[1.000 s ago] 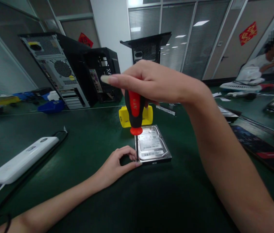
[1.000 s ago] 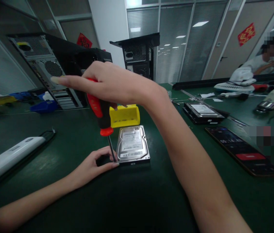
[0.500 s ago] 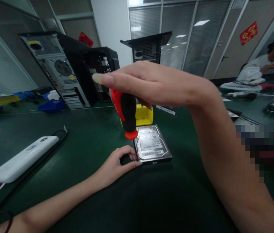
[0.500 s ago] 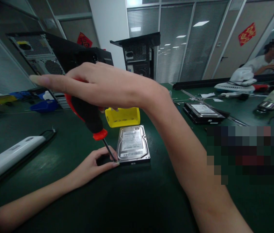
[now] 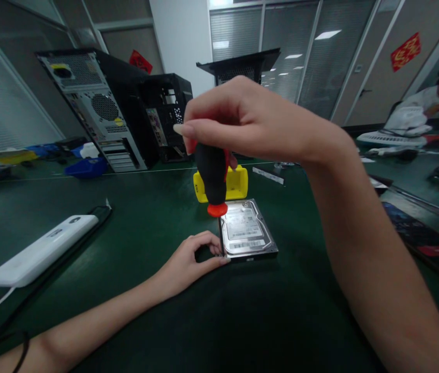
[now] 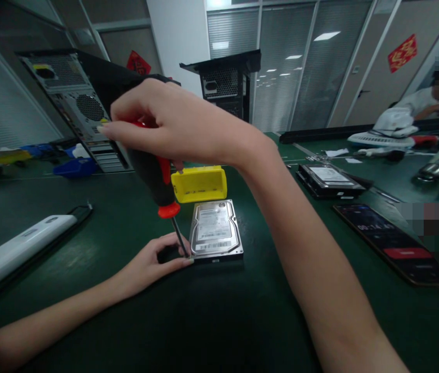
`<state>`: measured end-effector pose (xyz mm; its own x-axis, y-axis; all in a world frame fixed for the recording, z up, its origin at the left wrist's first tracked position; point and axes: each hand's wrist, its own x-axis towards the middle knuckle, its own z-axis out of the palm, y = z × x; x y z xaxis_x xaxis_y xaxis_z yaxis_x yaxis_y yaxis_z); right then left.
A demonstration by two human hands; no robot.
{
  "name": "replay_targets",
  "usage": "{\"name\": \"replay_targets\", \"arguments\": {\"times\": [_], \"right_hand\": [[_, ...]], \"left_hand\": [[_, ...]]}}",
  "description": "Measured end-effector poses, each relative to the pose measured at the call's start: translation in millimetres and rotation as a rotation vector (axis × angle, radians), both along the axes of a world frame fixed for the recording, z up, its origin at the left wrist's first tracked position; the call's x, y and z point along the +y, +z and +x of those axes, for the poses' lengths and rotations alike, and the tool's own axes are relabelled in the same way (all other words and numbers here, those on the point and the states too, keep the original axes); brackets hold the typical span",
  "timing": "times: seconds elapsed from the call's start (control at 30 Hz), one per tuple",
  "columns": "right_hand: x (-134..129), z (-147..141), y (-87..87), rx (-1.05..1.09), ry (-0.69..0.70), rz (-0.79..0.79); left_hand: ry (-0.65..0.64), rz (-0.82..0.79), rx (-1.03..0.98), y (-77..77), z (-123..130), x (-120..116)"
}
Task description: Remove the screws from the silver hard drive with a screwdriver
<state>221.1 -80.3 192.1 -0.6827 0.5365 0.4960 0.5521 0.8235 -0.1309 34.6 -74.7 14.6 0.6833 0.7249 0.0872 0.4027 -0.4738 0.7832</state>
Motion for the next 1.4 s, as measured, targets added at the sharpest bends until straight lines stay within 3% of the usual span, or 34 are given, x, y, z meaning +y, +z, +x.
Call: {"name": "replay_targets", "arguments": {"times": [0.3,0.53,0.77,0.9,1.03,1.17,1.4], "right_hand": [[5,3,-4.9,-0.062,-0.196,0.094],[4,2,-5.2,-0.092,-0.147,0.084],[-6,4,2.1,-0.086,-0.21,-0.038],[-10,4,2.0,-0.097,-0.148,-0.076],[-8,1,-1.4,-0.049,-0.073,0.001],[-5,-1,-1.3,-0.098,-0.125,0.051],[-11,2,2.1,-0.103,-0.172,-0.014]], "left_hand": [[-0.028,-0.006,-0.042,-2.1,-1,1],[-0.025,-0.018,-0.032,0.7,-1,-1],[-0.016,-0.007,-0.049,0.1,1,0],[-0.016,-0.02,-0.053,1.0,1,-1],[-0.019,-0.022,-0.062,2.2,1,-1],[-0.025,-0.026,-0.058,1.5,1,-1],[-0.033,-0.013,-0.064,-1.2,0,0]]}}
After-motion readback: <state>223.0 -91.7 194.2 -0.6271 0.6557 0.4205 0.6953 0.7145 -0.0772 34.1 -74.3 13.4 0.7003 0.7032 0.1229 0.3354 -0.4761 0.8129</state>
